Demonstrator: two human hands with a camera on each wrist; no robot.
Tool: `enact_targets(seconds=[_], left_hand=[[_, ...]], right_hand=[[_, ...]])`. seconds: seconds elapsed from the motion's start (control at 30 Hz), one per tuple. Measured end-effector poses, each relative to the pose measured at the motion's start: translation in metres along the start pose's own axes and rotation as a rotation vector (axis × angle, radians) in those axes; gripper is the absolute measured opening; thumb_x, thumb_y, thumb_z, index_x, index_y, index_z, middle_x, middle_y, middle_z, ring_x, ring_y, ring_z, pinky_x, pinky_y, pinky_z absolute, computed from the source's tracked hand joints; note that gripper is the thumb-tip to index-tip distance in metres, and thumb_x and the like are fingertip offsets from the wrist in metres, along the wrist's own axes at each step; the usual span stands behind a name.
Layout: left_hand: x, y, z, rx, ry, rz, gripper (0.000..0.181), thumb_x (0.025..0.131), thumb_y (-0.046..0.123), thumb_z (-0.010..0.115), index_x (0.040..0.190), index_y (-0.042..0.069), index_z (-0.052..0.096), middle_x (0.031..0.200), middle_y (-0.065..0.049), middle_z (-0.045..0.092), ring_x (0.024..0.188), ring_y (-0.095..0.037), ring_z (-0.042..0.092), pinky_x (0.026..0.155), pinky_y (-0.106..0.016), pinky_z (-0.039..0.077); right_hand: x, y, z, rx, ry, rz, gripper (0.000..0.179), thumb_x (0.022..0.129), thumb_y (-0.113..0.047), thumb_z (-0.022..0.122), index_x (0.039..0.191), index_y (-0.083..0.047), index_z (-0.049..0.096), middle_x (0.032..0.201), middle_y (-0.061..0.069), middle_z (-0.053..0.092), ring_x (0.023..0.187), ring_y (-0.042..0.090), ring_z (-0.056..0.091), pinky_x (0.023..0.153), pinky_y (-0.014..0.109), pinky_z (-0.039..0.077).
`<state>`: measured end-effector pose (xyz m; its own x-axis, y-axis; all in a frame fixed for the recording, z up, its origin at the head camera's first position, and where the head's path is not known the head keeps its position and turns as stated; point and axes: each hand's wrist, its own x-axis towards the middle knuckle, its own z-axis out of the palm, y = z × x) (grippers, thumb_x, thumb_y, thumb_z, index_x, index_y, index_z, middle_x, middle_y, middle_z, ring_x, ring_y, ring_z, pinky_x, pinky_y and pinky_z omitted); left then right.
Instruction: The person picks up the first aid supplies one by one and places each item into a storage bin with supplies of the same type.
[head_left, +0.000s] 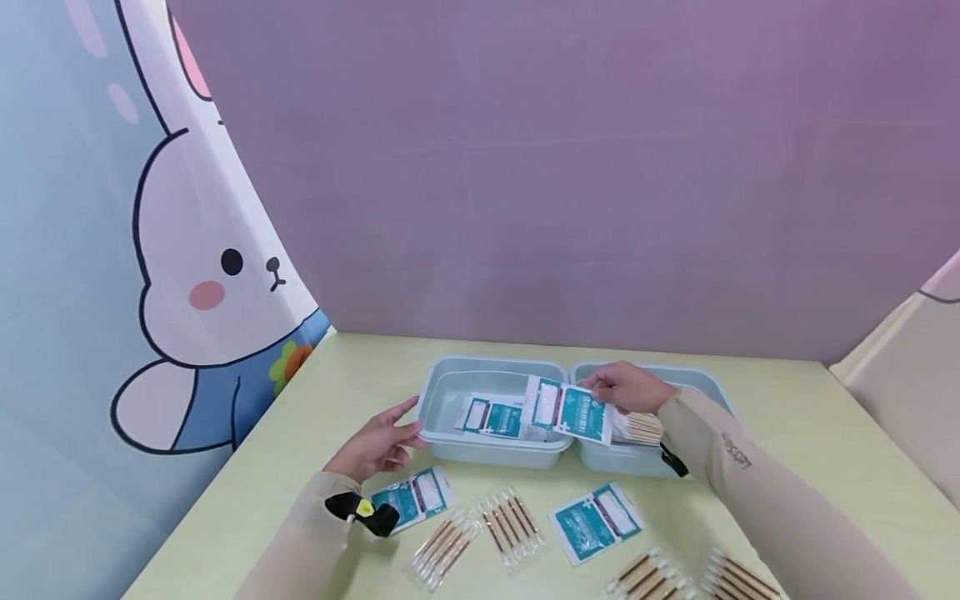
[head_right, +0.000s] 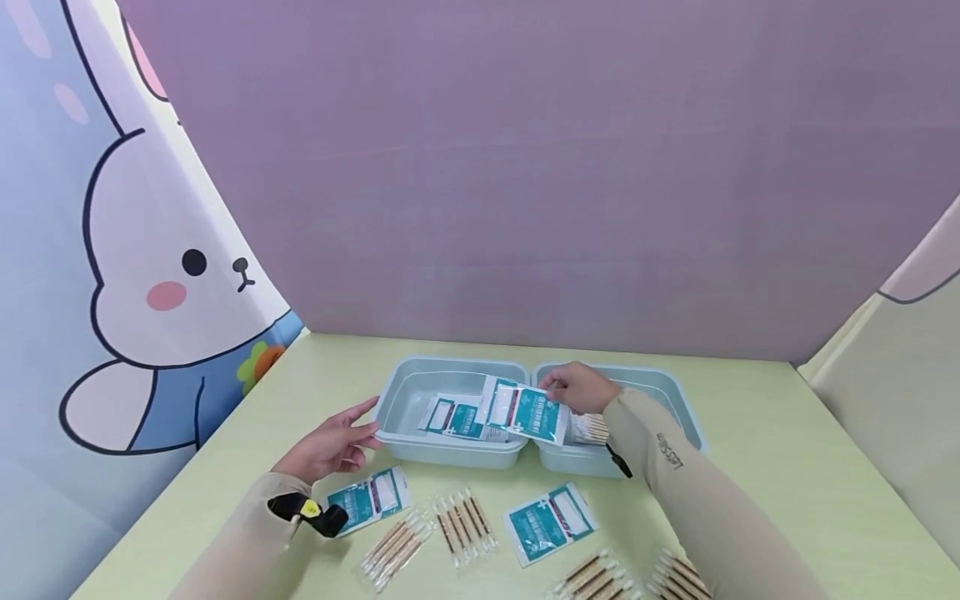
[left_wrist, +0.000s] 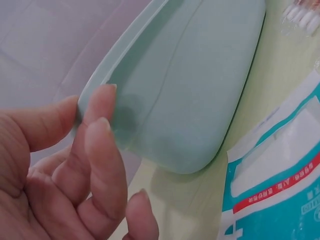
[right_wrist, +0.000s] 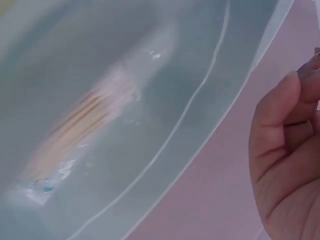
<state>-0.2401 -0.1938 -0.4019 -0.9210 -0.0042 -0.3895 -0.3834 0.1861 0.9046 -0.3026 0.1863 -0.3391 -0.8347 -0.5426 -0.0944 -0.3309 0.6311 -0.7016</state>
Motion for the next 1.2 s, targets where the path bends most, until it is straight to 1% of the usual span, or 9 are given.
enact_targets(seconds=[0.03,0.2,0.27,0.37,0.5,0.73,0.87,1.03,1.2], left_hand=[[0.0,0.0,0.0,-0.001,0.0,0.0,0.059,0.098,0.023,0.055,0.152,0.021,0.03,0.083,-0.007,0.069,0.053,-0.017,0.053,0.059,-0.026,0.043],[0.0,0.001,0.0,0.001,-0.004,0.006,0.058,0.098,0.022,0.055,0.151,0.02,0.03,0.082,-0.007,0.07,0.052,-0.017,0.052,0.058,-0.027,0.042],[-0.001,0.002,0.0,0.008,0.002,0.008,0.058,0.098,0.022,0.055,0.151,0.019,0.031,0.082,-0.008,0.07,0.052,-0.017,0.052,0.058,-0.027,0.042],[-0.001,0.002,-0.001,0.018,0.012,0.006,0.058,0.098,0.023,0.056,0.151,0.019,0.032,0.082,-0.008,0.07,0.053,-0.017,0.052,0.058,-0.027,0.042],[0.0,0.0,-0.002,0.018,0.009,0.007,0.057,0.098,0.023,0.055,0.151,0.019,0.032,0.083,-0.008,0.07,0.052,-0.017,0.052,0.058,-0.027,0.042],[0.001,0.0,0.0,0.015,0.008,0.011,0.057,0.098,0.022,0.055,0.151,0.018,0.032,0.082,-0.008,0.07,0.052,-0.017,0.051,0.058,-0.027,0.042],[0.001,0.0,0.001,0.022,0.014,0.009,0.058,0.098,0.023,0.055,0.151,0.019,0.032,0.082,-0.008,0.07,0.053,-0.017,0.051,0.058,-0.027,0.042],[0.0,0.001,0.001,0.008,0.022,0.006,0.058,0.097,0.024,0.057,0.15,0.021,0.034,0.084,-0.009,0.07,0.054,-0.018,0.052,0.059,-0.026,0.043],[-0.001,0.001,0.0,0.005,0.027,0.008,0.057,0.097,0.023,0.057,0.15,0.02,0.035,0.081,-0.007,0.07,0.053,-0.018,0.051,0.058,-0.026,0.043]], right_hand=[[0.004,-0.003,0.001,-0.017,-0.007,-0.003,0.019,0.096,0.002,0.05,0.109,0.004,0.064,0.083,0.003,0.06,0.053,0.014,0.039,0.055,0.029,0.038],[0.023,-0.017,0.004,-0.046,-0.017,0.047,0.017,0.096,0.0,0.051,0.109,0.002,0.063,0.084,0.005,0.057,0.054,0.014,0.039,0.058,0.028,0.04],[0.033,-0.022,0.007,-0.051,-0.014,0.072,0.017,0.096,0.0,0.053,0.109,0.001,0.063,0.085,0.006,0.057,0.054,0.014,0.038,0.057,0.026,0.04],[0.046,-0.03,0.01,-0.083,-0.018,0.075,0.017,0.096,-0.001,0.054,0.108,0.001,0.065,0.089,0.008,0.058,0.054,0.014,0.04,0.055,0.025,0.039],[0.061,-0.04,0.015,-0.104,-0.01,0.106,0.017,0.095,-0.003,0.055,0.108,-0.002,0.066,0.095,0.009,0.059,0.055,0.015,0.041,0.052,0.024,0.039],[0.085,-0.055,0.026,-0.1,0.009,0.191,0.018,0.094,-0.007,0.059,0.109,-0.008,0.069,0.099,0.008,0.058,0.062,0.019,0.045,0.056,0.025,0.043],[0.097,-0.064,0.031,-0.083,-0.001,0.231,0.018,0.094,-0.007,0.06,0.109,-0.008,0.069,0.102,0.009,0.058,0.058,0.019,0.044,0.053,0.026,0.041],[0.109,-0.071,0.036,-0.071,-0.008,0.28,0.018,0.093,-0.006,0.061,0.108,-0.009,0.07,0.107,0.01,0.058,0.055,0.018,0.045,0.049,0.025,0.04],[0.116,-0.076,0.043,-0.058,-0.018,0.307,0.016,0.092,-0.005,0.062,0.105,-0.01,0.07,0.104,0.009,0.059,0.055,0.017,0.047,0.049,0.025,0.042]])
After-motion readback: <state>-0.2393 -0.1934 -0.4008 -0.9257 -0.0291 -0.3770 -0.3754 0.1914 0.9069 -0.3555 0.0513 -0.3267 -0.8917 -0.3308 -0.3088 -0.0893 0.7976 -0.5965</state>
